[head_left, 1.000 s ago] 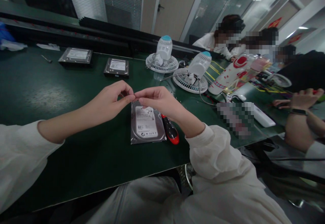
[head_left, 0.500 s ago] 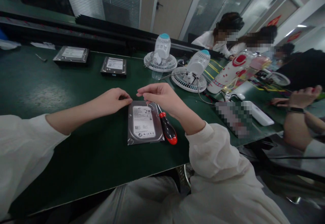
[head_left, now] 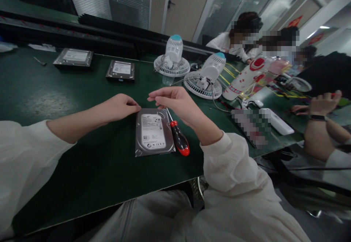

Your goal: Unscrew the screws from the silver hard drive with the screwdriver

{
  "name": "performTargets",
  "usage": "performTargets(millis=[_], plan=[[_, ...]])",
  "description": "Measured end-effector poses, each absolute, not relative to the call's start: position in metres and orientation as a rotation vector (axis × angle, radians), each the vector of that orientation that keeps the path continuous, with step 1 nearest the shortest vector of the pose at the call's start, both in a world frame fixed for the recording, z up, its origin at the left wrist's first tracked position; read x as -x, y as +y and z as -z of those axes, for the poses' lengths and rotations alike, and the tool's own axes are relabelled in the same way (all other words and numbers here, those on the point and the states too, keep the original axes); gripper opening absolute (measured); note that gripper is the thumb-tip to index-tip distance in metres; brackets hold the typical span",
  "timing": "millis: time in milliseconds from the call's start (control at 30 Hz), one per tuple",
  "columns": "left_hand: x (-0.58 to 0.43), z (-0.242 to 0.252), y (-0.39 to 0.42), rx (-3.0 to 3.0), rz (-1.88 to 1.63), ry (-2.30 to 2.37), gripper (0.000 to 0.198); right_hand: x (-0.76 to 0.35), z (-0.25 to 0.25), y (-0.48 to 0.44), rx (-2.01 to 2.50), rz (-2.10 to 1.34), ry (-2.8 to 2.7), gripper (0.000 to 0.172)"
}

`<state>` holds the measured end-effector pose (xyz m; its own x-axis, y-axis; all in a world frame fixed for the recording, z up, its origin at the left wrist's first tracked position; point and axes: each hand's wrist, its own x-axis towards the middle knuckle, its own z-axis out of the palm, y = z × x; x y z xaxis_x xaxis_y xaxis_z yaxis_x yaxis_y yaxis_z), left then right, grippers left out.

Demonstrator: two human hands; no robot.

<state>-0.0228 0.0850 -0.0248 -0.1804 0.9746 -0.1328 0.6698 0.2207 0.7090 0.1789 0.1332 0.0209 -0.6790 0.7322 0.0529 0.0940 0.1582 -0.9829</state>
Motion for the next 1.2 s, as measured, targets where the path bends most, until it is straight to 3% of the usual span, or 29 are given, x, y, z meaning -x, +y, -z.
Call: performTargets(millis=[867, 1200], plan=[[0.036, 0.051, 0.081, -1.669, -0.92, 1.789, 0.029, -0.189, -0.018, 0.145, 0.668, -1.511, -1.902, 0.015], [0.04, 0.059, 0.083, -1.767, -0.913, 1.77, 0.027, -0.213, -0.027, 0.137, 0.61, -1.121, -2.044, 0.014]])
